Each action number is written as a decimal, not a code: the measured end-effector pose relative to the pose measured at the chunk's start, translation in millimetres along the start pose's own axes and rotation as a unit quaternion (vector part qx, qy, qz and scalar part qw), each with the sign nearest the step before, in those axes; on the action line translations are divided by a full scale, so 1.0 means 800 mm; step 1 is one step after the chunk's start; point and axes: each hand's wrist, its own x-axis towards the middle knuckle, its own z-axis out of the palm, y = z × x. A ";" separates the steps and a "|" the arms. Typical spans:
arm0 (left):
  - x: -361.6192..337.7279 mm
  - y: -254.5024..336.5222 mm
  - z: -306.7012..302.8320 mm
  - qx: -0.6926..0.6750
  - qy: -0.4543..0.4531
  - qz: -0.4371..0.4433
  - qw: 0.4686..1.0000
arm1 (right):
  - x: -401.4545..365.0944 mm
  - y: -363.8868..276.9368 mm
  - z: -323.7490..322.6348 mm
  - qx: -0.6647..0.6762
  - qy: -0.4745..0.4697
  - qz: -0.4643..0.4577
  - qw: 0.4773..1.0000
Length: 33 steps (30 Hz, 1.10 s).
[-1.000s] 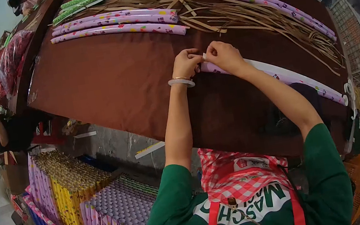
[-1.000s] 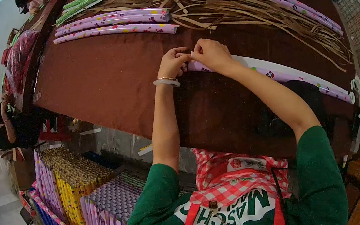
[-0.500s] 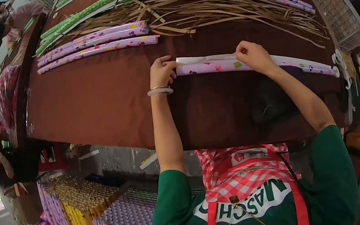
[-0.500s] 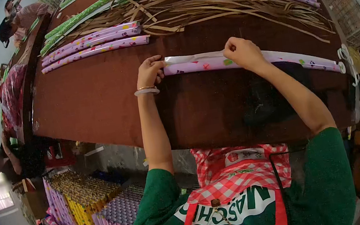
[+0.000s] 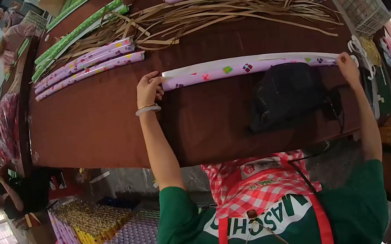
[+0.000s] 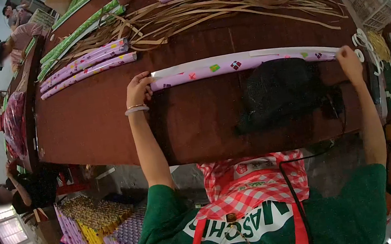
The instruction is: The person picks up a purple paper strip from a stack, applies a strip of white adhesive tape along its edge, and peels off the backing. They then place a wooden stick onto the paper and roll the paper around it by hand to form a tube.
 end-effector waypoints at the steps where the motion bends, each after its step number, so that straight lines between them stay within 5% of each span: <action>1: 0.001 0.000 0.000 -0.001 -0.005 -0.001 1.000 | 0.010 0.044 -0.004 -0.031 0.015 -0.009 0.999; 6: 0.002 -0.001 -0.001 -0.009 -0.002 -0.006 1.000 | 0.052 0.236 -0.002 -0.069 0.069 -0.004 0.995; 8: 0.001 0.001 0.001 0.003 0.008 -0.007 1.000 | 0.058 0.216 -0.017 -0.108 -0.076 0.076 0.988; 10: 0.008 -0.010 -0.003 -0.030 -0.009 0.024 0.999 | 0.067 0.224 0.010 0.057 0.112 -0.002 0.992; 12: 0.003 -0.004 -0.003 0.010 -0.006 0.020 1.000 | 0.080 0.146 0.009 0.041 0.228 -0.095 0.968; 16: -0.003 -0.004 0.001 -0.008 -0.002 0.029 1.000 | 0.040 -0.137 -0.006 0.243 0.038 -0.182 0.952; 18: -0.008 0.001 -0.002 0.001 -0.009 0.028 1.000 | 0.016 -0.245 0.004 0.292 -0.038 -0.309 0.905; 20: -0.004 -0.006 -0.004 0.005 -0.019 0.031 0.999 | -0.004 -0.327 0.035 0.338 -0.121 -0.341 0.869; 23: 0.001 -0.015 -0.005 -0.009 -0.030 0.047 0.998 | -0.014 -0.397 0.106 0.314 -0.178 -0.386 0.849; 28: -0.005 -0.011 -0.001 -0.033 -0.026 0.070 0.997 | -0.032 -0.449 0.186 0.343 -0.293 -0.301 0.840; 33: -0.004 -0.019 0.002 -0.073 -0.033 0.082 0.993 | -0.047 -0.449 0.194 0.313 -0.274 -0.297 0.860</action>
